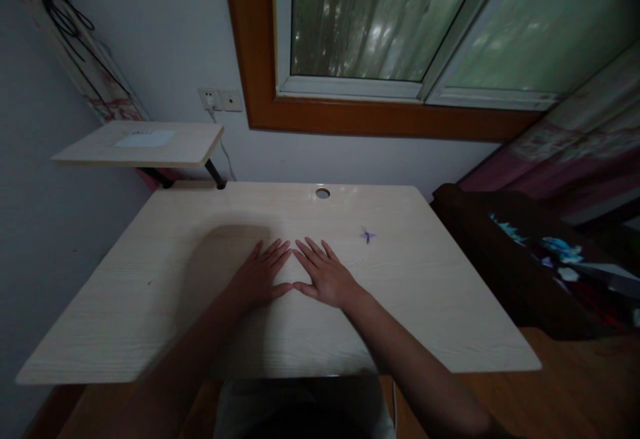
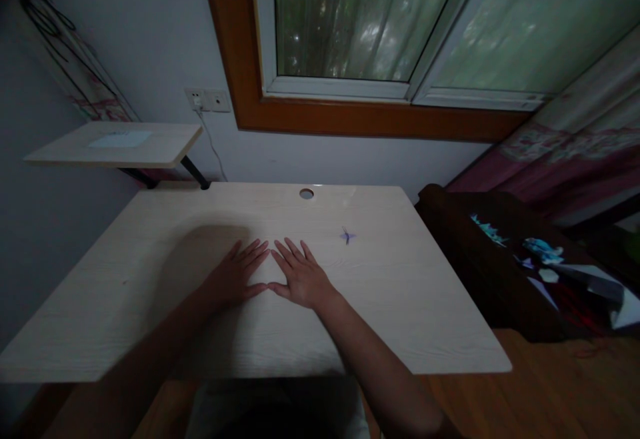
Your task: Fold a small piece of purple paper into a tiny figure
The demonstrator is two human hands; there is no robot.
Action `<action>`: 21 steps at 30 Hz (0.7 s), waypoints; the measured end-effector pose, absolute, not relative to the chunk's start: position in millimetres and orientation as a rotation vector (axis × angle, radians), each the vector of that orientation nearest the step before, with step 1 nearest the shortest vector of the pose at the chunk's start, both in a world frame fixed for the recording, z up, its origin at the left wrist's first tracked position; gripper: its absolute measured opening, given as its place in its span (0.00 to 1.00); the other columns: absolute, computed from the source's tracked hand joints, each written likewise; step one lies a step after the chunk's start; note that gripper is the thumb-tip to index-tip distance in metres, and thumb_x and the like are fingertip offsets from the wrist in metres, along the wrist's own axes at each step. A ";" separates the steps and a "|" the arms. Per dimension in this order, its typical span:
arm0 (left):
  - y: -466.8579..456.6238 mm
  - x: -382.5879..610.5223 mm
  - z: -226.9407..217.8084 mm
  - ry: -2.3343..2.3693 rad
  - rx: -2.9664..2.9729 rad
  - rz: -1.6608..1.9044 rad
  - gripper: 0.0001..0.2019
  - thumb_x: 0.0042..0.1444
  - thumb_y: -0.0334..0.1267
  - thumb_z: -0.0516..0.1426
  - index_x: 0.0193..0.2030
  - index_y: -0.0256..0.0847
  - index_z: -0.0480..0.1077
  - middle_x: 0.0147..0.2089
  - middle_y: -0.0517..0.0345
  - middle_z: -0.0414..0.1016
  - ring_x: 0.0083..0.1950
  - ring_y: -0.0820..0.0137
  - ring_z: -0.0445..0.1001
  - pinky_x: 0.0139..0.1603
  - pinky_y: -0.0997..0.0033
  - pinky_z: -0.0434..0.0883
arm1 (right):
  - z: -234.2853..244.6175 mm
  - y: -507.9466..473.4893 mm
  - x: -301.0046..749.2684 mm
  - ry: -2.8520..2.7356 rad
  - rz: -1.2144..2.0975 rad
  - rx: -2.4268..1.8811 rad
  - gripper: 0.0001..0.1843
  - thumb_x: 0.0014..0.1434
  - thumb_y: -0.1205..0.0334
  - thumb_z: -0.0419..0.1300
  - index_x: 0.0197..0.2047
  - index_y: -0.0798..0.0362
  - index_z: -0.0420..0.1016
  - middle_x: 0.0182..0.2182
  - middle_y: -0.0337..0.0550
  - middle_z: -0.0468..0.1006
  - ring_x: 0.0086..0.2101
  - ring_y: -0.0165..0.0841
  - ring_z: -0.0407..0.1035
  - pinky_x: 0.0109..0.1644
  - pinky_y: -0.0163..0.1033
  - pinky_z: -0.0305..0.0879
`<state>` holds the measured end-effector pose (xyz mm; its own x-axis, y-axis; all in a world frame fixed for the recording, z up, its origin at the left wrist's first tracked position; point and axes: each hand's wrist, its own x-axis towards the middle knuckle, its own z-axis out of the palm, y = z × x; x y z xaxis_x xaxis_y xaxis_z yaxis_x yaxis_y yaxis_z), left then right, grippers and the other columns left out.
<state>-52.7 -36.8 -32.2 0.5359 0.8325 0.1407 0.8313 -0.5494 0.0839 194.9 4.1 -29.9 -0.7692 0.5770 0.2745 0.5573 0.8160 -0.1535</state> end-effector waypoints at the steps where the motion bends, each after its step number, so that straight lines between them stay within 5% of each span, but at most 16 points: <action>1: -36.2 -53.0 -32.7 1.483 2.749 0.251 0.39 0.64 0.62 0.46 0.75 0.39 0.48 0.76 0.46 0.50 0.77 0.56 0.45 0.75 0.44 0.37 | -29.5 4.1 194.8 -2.693 0.095 -0.863 0.43 0.65 0.38 0.53 0.74 0.50 0.46 0.73 0.52 0.50 0.72 0.47 0.42 0.73 0.63 0.39; 21: -32.9 -54.5 -27.8 1.466 2.753 0.211 0.39 0.64 0.62 0.46 0.75 0.40 0.48 0.76 0.48 0.51 0.77 0.57 0.45 0.75 0.47 0.35 | -29.8 3.2 194.6 -2.709 0.115 -0.875 0.44 0.65 0.37 0.52 0.75 0.51 0.45 0.72 0.52 0.50 0.72 0.48 0.41 0.73 0.64 0.39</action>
